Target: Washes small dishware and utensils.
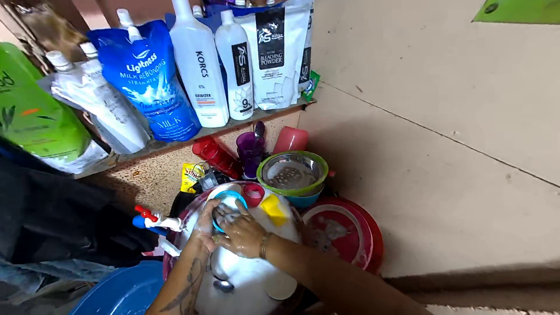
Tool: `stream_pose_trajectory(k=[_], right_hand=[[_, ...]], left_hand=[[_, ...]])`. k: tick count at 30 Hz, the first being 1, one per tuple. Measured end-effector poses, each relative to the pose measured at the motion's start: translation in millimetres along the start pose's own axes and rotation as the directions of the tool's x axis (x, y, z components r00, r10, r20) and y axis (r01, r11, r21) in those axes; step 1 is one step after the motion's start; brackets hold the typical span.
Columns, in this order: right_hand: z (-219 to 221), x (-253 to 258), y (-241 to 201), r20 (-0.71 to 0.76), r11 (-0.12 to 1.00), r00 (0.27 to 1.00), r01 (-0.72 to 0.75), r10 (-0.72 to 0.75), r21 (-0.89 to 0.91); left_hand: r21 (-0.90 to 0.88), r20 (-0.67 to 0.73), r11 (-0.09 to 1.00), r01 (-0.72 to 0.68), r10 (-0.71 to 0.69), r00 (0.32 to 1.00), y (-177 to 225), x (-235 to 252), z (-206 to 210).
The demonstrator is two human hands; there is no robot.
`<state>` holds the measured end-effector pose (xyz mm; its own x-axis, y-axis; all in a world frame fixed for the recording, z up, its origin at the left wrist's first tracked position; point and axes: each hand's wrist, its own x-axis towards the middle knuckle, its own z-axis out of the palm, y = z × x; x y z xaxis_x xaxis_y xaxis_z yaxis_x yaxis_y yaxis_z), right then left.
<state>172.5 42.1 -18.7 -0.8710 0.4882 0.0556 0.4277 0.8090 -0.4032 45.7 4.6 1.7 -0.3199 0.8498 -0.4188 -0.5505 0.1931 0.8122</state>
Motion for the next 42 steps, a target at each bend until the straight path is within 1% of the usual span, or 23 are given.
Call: stream_pose_trajectory(k=[2,5,7,8,10,11,13,14,16,18,21,23,24,26,28,30,32,33,34,35,38,40,42], right_hand=[[-17.0,11.0,18.2,0.091,0.992,0.995,0.057,-0.047,-0.114],[-25.6,15.0,31.2,0.083,0.974,0.997,0.018,0.001,-0.226],[-12.9,8.1,15.3,0.021,0.990,0.997,-0.069,0.072,-0.125],[-3.6,3.9,0.9,-0.024,0.992,0.993,-0.119,0.118,-0.036],[-1.7,4.5,-25.5,0.044,0.966,0.976,-0.217,0.213,0.139],[-2.1,8.9,-29.5,0.086,0.960,0.976,-0.214,0.201,0.180],[-1.3,21.5,-20.9,0.143,0.985,0.985,-0.116,0.098,0.124],[-4.3,27.2,-13.1,0.137,0.996,0.988,-0.072,0.064,0.056],[-10.0,32.3,4.4,0.081,0.996,0.995,-0.057,0.063,-0.075],[-8.8,28.9,12.6,0.040,0.986,0.995,-0.084,0.091,-0.141],[-2.7,13.8,-7.8,0.092,0.977,0.973,-0.208,0.212,-0.049],[-2.8,8.9,-24.5,0.162,0.961,0.959,-0.253,0.234,0.113],[-2.4,7.2,-25.6,0.160,0.943,0.964,-0.245,0.212,0.226],[6.4,2.9,-9.9,0.009,0.882,0.993,-0.109,0.118,0.458],[14.7,-1.9,12.8,-0.138,0.830,0.987,0.013,0.077,0.557],[7.1,-5.5,27.1,-0.143,0.880,0.981,-0.051,0.134,0.472],[-4.0,-0.6,34.2,-0.073,0.948,0.978,-0.167,0.193,0.273],[-4.9,5.1,37.1,-0.042,0.968,0.981,-0.181,0.190,0.172],[-5.3,11.8,38.3,0.014,0.978,0.983,-0.185,0.185,0.093],[-3.7,19.5,38.3,0.084,0.982,0.980,-0.186,0.183,0.035],[5.9,42.7,31.2,0.261,0.981,0.947,-0.190,0.189,-0.023],[9.9,49.3,20.3,0.252,0.985,0.956,-0.167,0.154,0.033],[27.2,47.2,11.4,0.101,0.989,0.993,-0.073,0.060,0.129]], left_hand=[[0.082,-0.054,0.997,0.007,-0.003,0.999,1.0,3.7,-7.4],[0.281,-0.149,0.956,-0.084,0.130,0.980,-3.1,9.8,-2.5],[0.399,-0.157,0.897,-0.193,0.273,0.949,-9.0,11.5,3.2],[0.473,-0.121,0.844,-0.252,0.345,0.931,-11.0,13.2,2.6],[0.558,-0.019,0.760,-0.333,0.413,0.911,-9.6,16.6,-2.4],[0.574,-0.011,0.749,-0.332,0.412,0.911,-8.5,17.9,-6.1],[0.612,-0.043,0.750,-0.251,0.348,0.937,-2.1,18.8,-14.4],[0.631,-0.078,0.750,-0.196,0.314,0.946,1.7,19.1,-16.4],[0.658,-0.123,0.744,-0.115,0.257,0.958,6.6,17.3,-18.2],[0.714,-0.092,0.684,-0.150,0.303,0.948,6.1,15.4,-19.1],[0.842,0.039,0.462,-0.279,0.463,0.886,6.0,13.0,-12.0],[0.897,0.136,0.290,-0.332,0.534,0.834,5.1,12.5,-9.5],[0.907,0.178,0.226,-0.356,0.561,0.808,3.8,12.2,-11.3],[0.915,0.277,0.068,-0.397,0.610,0.743,6.2,9.4,-18.4],[0.910,0.385,-0.119,-0.397,0.598,0.703,11.5,4.7,-26.2],[0.862,0.504,-0.293,-0.413,0.567,0.651,13.9,1.3,-30.1],[0.797,0.603,-0.397,-0.456,0.569,0.559,11.5,0.0,-33.4],[0.778,0.626,-0.419,-0.468,0.581,0.520,9.9,-1.6,-34.4],[0.777,0.625,-0.416,-0.472,0.601,0.499,8.8,-4.6,-34.2],[0.795,0.598,-0.383,-0.470,0.625,0.502,8.4,-9.2,-32.8],[0.889,0.409,-0.182,-0.421,0.727,0.551,15.7,-25.2,-25.7],[0.915,0.243,0.034,-0.402,0.749,0.617,31.1,-37.7,-23.6],[0.840,0.036,0.358,-0.407,0.713,0.700,48.8,-45.9,-25.5]])
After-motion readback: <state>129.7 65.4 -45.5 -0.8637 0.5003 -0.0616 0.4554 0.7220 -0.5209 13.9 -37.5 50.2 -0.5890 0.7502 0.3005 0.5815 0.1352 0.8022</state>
